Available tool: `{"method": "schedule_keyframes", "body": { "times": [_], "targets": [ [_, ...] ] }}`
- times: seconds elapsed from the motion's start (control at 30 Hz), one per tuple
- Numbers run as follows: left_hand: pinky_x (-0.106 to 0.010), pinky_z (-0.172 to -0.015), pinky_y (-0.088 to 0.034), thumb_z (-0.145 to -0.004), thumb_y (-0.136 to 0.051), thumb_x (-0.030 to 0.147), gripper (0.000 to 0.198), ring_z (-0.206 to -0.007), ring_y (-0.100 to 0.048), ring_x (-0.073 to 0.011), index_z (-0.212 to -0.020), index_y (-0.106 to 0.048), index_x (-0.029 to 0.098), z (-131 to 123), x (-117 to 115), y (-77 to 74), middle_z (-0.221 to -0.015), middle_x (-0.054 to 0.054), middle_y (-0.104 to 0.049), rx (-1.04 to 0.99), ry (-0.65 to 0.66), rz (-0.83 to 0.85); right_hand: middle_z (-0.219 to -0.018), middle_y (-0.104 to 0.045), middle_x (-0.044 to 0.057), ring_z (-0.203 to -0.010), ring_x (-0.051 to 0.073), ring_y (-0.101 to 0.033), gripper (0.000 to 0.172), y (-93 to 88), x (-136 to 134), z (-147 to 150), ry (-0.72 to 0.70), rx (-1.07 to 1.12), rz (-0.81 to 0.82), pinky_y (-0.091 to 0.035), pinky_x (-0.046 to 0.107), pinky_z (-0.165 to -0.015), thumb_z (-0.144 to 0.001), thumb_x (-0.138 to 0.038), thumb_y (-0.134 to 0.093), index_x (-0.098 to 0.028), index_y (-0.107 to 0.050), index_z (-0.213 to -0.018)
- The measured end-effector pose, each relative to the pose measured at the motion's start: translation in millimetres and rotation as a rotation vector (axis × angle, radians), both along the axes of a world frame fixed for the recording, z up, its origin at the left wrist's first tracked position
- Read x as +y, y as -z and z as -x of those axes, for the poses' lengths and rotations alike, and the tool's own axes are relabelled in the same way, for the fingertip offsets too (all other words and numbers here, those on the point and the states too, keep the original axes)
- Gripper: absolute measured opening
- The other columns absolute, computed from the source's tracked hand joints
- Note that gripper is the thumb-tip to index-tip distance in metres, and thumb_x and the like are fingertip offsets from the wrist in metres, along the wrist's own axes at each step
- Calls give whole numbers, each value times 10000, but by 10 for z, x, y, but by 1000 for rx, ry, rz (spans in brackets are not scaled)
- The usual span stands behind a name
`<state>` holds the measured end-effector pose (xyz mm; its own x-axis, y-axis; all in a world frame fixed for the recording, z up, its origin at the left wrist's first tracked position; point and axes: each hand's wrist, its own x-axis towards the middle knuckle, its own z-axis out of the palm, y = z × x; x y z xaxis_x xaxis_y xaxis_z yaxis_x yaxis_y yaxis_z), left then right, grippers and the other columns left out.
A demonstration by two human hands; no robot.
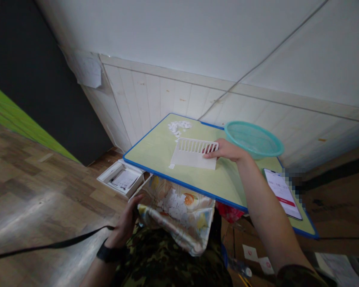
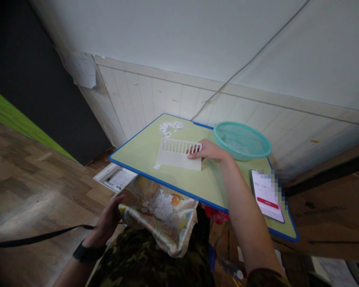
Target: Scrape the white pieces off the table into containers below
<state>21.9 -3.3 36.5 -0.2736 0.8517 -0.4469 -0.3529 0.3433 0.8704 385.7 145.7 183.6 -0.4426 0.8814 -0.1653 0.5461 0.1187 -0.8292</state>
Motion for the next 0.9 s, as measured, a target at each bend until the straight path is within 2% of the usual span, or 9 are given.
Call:
{"method": "schedule_keyframes", "body": {
  "times": [0.23, 0.33, 0.47, 0.63, 0.8, 0.9],
  "targets": [
    [-323, -603, -478, -585, -760, 418, 328, -703, -638, -232, -811, -723, 183, 7, -2, 4, -750, -7, -708, -45, 23, 27, -939, -761, 55, -806, 203, -675, 489, -44, -38, 31, -117, -54, 15, -528, 257, -665, -640, -486, -803, -151, -767, -995],
    [-316, -605, -477, -589, -766, 429, 335, -696, -634, -221, -815, -723, 185, 15, 0, 24, -747, -1, -703, -35, 14, 26, -939, -761, 60, -816, 208, -678, 483, -38, -37, 21, -61, -1, -15, -520, 256, -669, -619, -470, -819, -144, -767, -973],
    [-339, -627, -493, -591, -775, 450, 364, -710, -643, -239, -827, -727, 177, 17, 1, 35, -738, -11, -704, -65, 64, 29, -971, -758, 68, -861, 217, -681, 478, -30, -29, 8, -2, 69, -33, -524, 278, -743, -597, -438, -839, -144, -765, -966],
    [-362, -660, -507, -587, -781, 446, 366, -758, -658, -266, -826, -731, 173, 9, -2, 9, -762, -26, -717, -70, 66, 22, -917, -758, 55, -804, 207, -674, 467, -57, -39, 21, -134, -58, 3, -518, 270, -683, -655, -475, -798, -147, -766, -986],
    [-348, -659, -502, -590, -773, 440, 355, -756, -657, -256, -826, -729, 178, 8, 1, 1, -754, -17, -715, -64, 52, 16, -987, -755, 59, -867, 212, -677, 468, -77, -41, 17, -246, -72, 62, -531, 296, -785, -668, -454, -798, -160, -762, -1030],
    [-347, -648, -501, -584, -769, 427, 354, -748, -656, -256, -828, -724, 174, 8, 4, 9, -744, -15, -709, -69, 57, 20, -1005, -753, 65, -880, 213, -678, 466, -71, -31, 12, -240, -58, 68, -531, 305, -805, -676, -444, -796, -160, -758, -1043]
  ]
}}
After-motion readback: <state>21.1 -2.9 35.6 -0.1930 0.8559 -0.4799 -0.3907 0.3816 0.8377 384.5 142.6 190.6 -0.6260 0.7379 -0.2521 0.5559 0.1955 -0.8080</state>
